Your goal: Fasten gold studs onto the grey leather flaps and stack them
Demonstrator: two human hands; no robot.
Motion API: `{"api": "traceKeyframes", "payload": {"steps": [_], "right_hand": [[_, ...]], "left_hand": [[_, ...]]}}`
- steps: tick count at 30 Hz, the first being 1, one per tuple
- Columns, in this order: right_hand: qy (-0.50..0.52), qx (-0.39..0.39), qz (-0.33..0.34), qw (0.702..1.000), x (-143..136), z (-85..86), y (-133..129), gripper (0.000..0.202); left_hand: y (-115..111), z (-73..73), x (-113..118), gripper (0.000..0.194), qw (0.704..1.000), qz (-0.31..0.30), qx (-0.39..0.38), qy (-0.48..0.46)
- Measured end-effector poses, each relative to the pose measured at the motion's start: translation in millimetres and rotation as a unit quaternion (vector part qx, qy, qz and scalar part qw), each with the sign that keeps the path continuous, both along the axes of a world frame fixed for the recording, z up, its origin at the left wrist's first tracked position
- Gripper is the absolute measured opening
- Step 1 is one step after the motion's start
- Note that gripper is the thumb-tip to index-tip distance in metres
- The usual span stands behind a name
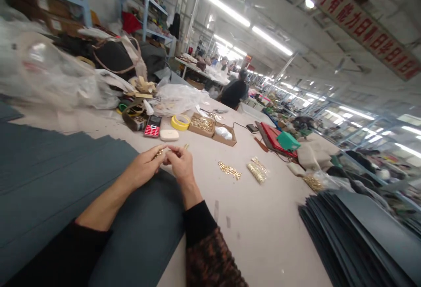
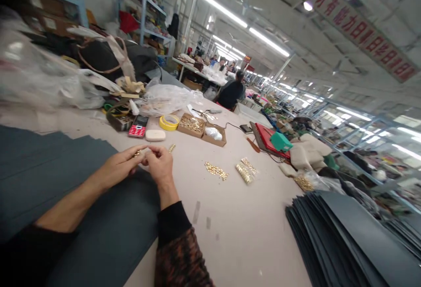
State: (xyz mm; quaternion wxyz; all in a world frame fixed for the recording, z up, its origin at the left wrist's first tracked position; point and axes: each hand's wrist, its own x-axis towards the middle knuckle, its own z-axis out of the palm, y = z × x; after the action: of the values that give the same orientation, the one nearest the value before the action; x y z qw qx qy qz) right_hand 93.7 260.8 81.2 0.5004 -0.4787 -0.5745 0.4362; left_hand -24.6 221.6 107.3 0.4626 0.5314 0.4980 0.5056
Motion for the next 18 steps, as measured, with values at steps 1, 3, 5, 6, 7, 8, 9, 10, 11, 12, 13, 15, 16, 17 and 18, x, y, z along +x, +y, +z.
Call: {"api": "traceKeyframes", "payload": {"steps": [1, 3, 5, 6, 7, 8, 9, 10, 11, 12, 13, 15, 16, 17, 18], "right_hand": [[0.000, -0.003, 0.014, 1.000, 0, 1.3, -2, 0.022], [-0.001, 0.004, 0.052, 0.999, -3, 3.3, -8, 0.018], [-0.002, 0.015, 0.107, 0.994, -10, 3.7, -16, 0.015], [-0.005, 0.023, 0.137, 0.990, -16, 3.9, -22, 0.014], [-0.007, 0.029, 0.165, 0.986, -23, 4.2, -29, 0.013], [-0.016, 0.039, 0.191, 0.981, -30, 4.8, -38, 0.012], [-0.037, 0.053, 0.216, 0.974, -36, 5.4, -49, 0.012], [-0.071, 0.075, 0.240, 0.965, -42, 5.8, -61, 0.012], [-0.115, 0.102, 0.263, 0.952, -46, 5.8, -75, 0.013], [-0.168, 0.137, 0.285, 0.934, -49, 4.9, -88, 0.015], [-0.220, 0.177, 0.301, 0.911, -50, 2.9, -101, 0.017], [-0.294, 0.256, 0.313, 0.866, -49, -4.6, -124, 0.022], [-0.311, 0.288, 0.312, 0.850, -46, -9.7, -133, 0.024], [-0.315, 0.313, 0.309, 0.841, -43, -15.1, -140, 0.025], [-0.309, 0.328, 0.305, 0.839, -39, -20.3, -146, 0.024]], "left_hand": [[-3, 2.4, 1, 0.053, 1.000, 0.017, -0.009, -0.018], [-10, 9.1, 2, 0.051, 0.997, 0.048, -0.022, -0.057], [-20, 18.7, -1, 0.046, 0.992, 0.079, -0.031, -0.098], [-28, 24.7, -5, 0.043, 0.988, 0.090, -0.035, -0.118], [-38, 31.4, -9, 0.040, 0.985, 0.097, -0.037, -0.137], [-52, 38.2, -14, 0.038, 0.982, 0.101, -0.039, -0.154], [-70, 44.5, -20, 0.036, 0.979, 0.104, -0.041, -0.168], [-91, 49.3, -27, 0.035, 0.977, 0.106, -0.044, -0.180], [-116, 51.6, -33, 0.034, 0.975, 0.110, -0.049, -0.188], [-142, 50.6, -39, 0.033, 0.973, 0.116, -0.057, -0.192], [-170, 45.8, -45, 0.033, 0.970, 0.125, -0.070, -0.194], [-223, 25.1, -54, 0.032, 0.963, 0.150, -0.111, -0.193], [-247, 10.4, -57, 0.034, 0.952, 0.172, -0.154, -0.202], [-268, -5.5, -59, 0.037, 0.942, 0.185, -0.189, -0.206], [-286, -21.1, -60, 0.037, 0.937, 0.204, -0.209, -0.192]]}}
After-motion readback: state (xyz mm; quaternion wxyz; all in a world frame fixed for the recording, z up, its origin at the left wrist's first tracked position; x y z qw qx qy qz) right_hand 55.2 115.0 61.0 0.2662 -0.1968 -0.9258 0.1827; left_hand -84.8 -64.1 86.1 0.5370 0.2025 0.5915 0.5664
